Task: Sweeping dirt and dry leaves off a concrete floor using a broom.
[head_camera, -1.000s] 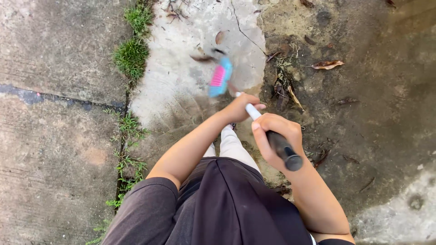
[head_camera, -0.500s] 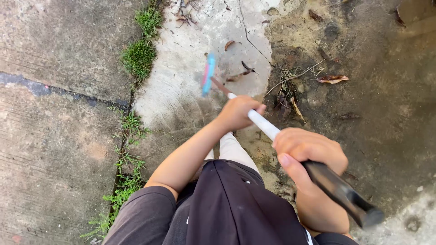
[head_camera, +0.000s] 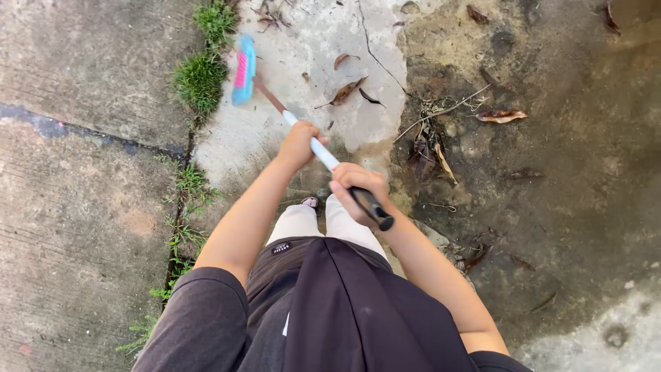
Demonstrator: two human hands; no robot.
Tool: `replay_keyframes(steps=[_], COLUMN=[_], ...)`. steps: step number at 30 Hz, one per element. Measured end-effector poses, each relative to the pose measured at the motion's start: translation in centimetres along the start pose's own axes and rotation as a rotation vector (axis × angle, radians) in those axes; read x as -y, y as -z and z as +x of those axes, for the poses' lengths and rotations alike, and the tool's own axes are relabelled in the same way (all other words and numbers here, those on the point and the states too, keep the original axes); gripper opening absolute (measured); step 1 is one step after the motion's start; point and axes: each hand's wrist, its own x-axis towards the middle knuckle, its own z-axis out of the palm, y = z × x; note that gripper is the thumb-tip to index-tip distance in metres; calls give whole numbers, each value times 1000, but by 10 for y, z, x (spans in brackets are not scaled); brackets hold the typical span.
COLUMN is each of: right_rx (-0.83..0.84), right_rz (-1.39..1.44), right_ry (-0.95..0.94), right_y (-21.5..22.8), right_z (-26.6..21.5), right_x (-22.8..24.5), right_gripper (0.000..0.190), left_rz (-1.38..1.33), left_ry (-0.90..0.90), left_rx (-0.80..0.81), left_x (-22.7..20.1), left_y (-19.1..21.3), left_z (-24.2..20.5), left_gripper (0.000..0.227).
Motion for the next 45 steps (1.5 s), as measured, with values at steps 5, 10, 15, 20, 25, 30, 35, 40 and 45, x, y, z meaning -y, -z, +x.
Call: replay_keyframes(steps=[5, 10, 15, 20, 25, 30, 35, 40, 45], right_rx=[86, 192, 181, 170, 149, 66, 59, 19, -115], right_rz=[-257, -515, -628, -506, -272, -38, 91, 52, -207], right_ry=[-193, -265, -212, -182, -80, 79, 77, 83, 3], right_y=[49, 65, 74, 62, 53, 34, -11, -28, 21], right_z=[42, 61, 69, 111, 153, 190, 223, 196, 203], right_x=[107, 140, 140, 186, 175, 88, -10, -127, -104], right_gripper=[33, 29, 29, 34, 38, 35, 34, 35, 20], left_rz=[-273, -511, -435, -393, -318, -132, 56, 99, -5], left_ry=[-90, -251, -395, -389, -394, -210, -99, -18, -38], left_rx=[103, 195, 366, 128, -133, -278, -223, -56, 211], left_x=[-120, -198, -250, -261, -222, -122, -10, 99, 39], left_y=[-58, -97, -47, -12, 39, 87, 137, 121, 95], left_z=[28, 62, 80, 86, 107, 134, 157, 185, 225], left_gripper=[30, 34, 27, 37, 41, 33, 32, 25, 4])
